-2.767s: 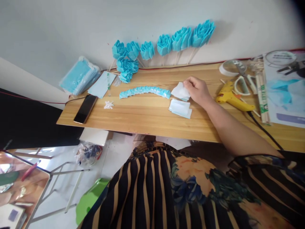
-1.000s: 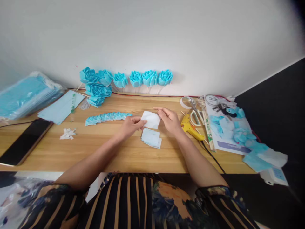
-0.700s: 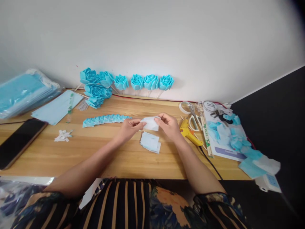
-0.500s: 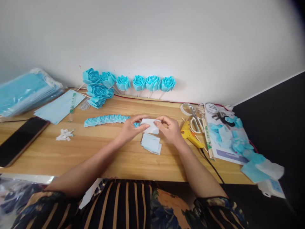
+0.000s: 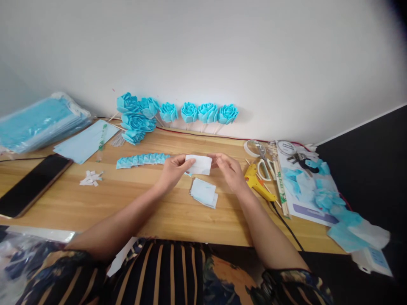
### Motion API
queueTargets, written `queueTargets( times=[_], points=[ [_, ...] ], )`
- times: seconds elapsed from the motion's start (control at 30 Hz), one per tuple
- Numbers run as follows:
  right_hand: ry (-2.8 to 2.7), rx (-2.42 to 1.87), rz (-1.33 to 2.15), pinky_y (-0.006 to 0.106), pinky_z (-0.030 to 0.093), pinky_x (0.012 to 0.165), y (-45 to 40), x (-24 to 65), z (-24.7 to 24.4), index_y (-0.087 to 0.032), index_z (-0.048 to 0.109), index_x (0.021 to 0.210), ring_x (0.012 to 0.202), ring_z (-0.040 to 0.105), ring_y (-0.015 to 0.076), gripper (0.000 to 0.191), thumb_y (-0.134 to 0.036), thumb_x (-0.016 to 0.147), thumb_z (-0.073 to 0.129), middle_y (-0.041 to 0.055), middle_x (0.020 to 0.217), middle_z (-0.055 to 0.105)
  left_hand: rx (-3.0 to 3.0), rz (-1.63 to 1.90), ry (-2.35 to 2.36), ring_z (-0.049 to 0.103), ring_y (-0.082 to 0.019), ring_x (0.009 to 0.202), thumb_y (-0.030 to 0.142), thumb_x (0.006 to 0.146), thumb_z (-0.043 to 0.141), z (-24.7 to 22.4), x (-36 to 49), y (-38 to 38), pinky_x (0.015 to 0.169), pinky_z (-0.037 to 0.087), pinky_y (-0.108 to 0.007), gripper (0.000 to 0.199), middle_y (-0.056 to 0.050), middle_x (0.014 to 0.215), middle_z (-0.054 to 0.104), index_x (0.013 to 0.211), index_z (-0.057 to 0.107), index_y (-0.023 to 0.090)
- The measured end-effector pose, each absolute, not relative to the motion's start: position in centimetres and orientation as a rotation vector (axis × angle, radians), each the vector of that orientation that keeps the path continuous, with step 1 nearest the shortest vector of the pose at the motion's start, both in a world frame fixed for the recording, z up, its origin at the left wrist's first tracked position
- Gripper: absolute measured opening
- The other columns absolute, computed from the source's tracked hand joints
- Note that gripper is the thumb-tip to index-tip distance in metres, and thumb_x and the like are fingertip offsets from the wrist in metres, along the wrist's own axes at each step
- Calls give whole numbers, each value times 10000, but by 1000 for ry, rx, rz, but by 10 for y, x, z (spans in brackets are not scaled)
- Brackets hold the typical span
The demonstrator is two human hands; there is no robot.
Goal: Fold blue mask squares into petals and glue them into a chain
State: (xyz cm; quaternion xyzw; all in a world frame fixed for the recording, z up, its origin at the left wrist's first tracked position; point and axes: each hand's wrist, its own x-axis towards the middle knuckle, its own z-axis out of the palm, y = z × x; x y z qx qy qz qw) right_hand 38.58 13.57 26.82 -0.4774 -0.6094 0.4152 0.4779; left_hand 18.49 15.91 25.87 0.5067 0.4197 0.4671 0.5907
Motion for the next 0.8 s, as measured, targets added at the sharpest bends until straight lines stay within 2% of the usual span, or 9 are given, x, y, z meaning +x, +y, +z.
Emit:
queueTargets(
  times=[0.07, 0.17, 0.3, 0.37, 0.43, 0.5, 0.63, 0.7, 0.8],
  points=[
    [-1531, -1183, 1067, 275, 517, 771, 135, 384, 266, -218, 686, 1006, 852, 651, 167, 326, -508, 895, 584, 22, 920, 701, 1191, 1077, 968, 548, -107, 608, 426, 709, 757, 258, 186, 159, 583, 443, -225, 293, -2, 666, 658, 726, 701, 138],
    [-1591, -1288, 1003, 246, 464, 642, 133, 381, 263, -199, 667, 837, 701, 589, 140, 287, -482, 870, 626, -5, 755, 640, 1202, 1055, 932, 557, -104, 623, 417, 710, 758, 255, 187, 159, 597, 451, -224, 286, -7, 690, 664, 756, 712, 139],
    [-1654, -1367, 860, 238, 422, 580, 132, 379, 264, -188, 663, 783, 620, 546, 124, 265, -432, 875, 617, -18, 667, 605, 1230, 1027, 888, 558, -112, 620, 399, 700, 772, 251, 188, 160, 556, 458, -220, 403, -2, 720, 671, 1015, 712, 154],
    [-1700, -1354, 802, 245, 444, 611, 132, 379, 267, -189, 671, 789, 640, 574, 132, 243, -405, 880, 608, -11, 684, 635, 1284, 1014, 881, 562, -115, 616, 387, 716, 762, 250, 188, 160, 546, 454, -220, 398, -5, 721, 678, 1037, 709, 157],
    [-1762, -1322, 743, 261, 479, 670, 131, 380, 271, -195, 689, 822, 684, 615, 147, 212, -380, 883, 604, 2, 735, 683, 1371, 1037, 897, 584, -122, 635, 367, 761, 721, 252, 187, 159, 571, 455, -227, 255, -26, 739, 699, 899, 731, 153],
    [-1805, -1277, 678, 289, 510, 751, 130, 382, 275, -209, 708, 924, 773, 658, 169, 189, -364, 884, 608, 22, 855, 732, 1516, 1127, 927, 618, -141, 683, 319, 799, 678, 255, 185, 157, 610, 461, -243, 171, -48, 768, 721, 783, 730, 157],
    [-1827, -1165, 494, 378, 519, 906, 126, 389, 282, -255, 651, 1164, 966, 675, 213, 298, -337, 879, 636, 43, 1037, 743, 1874, 1329, 883, 665, -178, 787, 204, 821, 639, 263, 181, 154, 705, 491, -283, 108, -75, 842, 747, 810, 742, 175],
    [-1869, -1093, 382, 433, 501, 965, 126, 392, 284, -275, 637, 1176, 1048, 655, 240, 319, -324, 862, 662, 50, 1079, 735, 2002, 1352, 847, 670, -184, 801, 184, 835, 614, 266, 179, 153, 737, 499, -303, 129, -81, 855, 749, 838, 743, 182],
    [-1933, -1015, 271, 490, 483, 1001, 127, 392, 287, -287, 660, 1085, 1101, 633, 266, 238, -296, 847, 672, 56, 1101, 730, 2099, 1347, 826, 659, -185, 781, 195, 850, 593, 267, 179, 153, 737, 494, -315, 145, -76, 822, 741, 836, 737, 190]
  ],
)
